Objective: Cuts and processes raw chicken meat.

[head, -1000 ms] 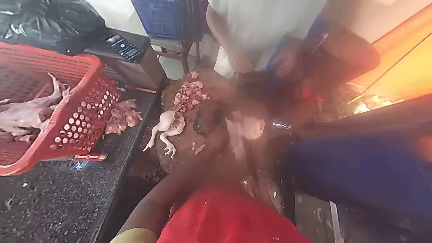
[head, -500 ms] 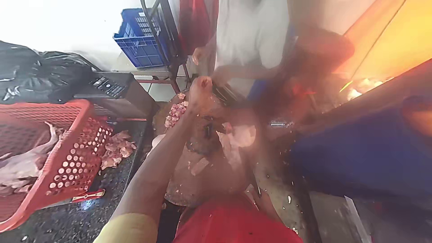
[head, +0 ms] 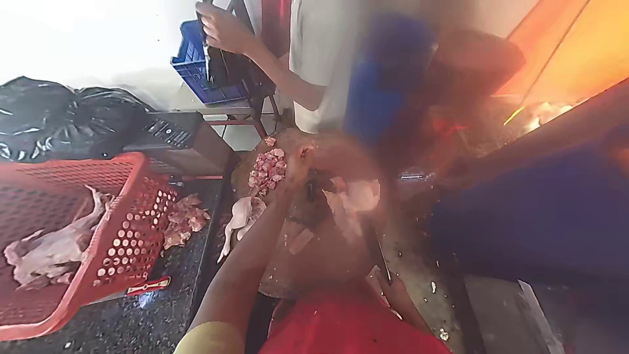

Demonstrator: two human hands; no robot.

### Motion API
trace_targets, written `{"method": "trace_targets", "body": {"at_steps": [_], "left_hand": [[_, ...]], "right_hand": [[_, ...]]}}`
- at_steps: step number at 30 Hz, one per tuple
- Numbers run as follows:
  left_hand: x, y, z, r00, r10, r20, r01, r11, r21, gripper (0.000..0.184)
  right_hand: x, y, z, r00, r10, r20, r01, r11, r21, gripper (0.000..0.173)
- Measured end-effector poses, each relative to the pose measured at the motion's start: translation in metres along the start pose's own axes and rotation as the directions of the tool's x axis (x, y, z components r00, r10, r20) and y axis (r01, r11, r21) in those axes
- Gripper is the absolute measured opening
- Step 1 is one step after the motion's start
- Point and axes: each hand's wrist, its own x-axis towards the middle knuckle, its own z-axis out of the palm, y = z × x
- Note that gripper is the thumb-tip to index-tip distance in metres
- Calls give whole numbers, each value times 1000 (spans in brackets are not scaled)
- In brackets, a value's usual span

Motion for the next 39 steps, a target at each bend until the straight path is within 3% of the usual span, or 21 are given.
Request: {"method": "trace_targets", "body": {"at_steps": [4, 6, 9, 11, 13, 17, 22, 26, 33, 39], "left_hand": [[-12, -3, -8, 998, -55, 8, 56, 993, -101, 27], [-23, -16, -8, 976, -214, 34, 215, 938, -272, 33], [-47, -33, -7, 870, -491, 45, 429, 707, -562, 38], [-62, -52, -8, 770, -638, 30, 497, 570, -654, 37], [-79, -69, -10, 713, -698, 68, 556, 503, -662, 38], [-117, -88, -22, 750, -649, 126, 588, 569, -575, 36], [-124, -87, -63, 854, -520, -9, 434, 722, -539, 32], [-124, -71, -93, 879, -469, -88, 384, 804, -453, 27], [-167, -95, -79, 886, -457, -80, 372, 803, -466, 29], [-187, -93, -71, 853, -522, -5, 455, 749, -481, 27]], "right_hand": [[-2, -11, -4, 1000, 3, 11, -2, 999, -39, 38], [-1, -7, -3, 1000, -7, 1, 7, 999, -42, 40], [1, -3, 0, 1000, -8, -23, 7, 999, -50, 43], [2, -3, 2, 999, -8, -31, 6, 999, -47, 41], [2, -2, 2, 1000, -6, -24, 5, 999, -47, 40], [1, 1, 0, 1000, -14, -2, 14, 998, -53, 39], [3, -1, -1, 1000, -18, 16, 20, 996, -82, 40], [4, -1, -4, 1000, -17, 24, 20, 994, -108, 41], [3, -1, -4, 999, -47, 15, 49, 987, -154, 44], [-1, -7, -5, 1000, -4, 26, 8, 989, -150, 46]]}}
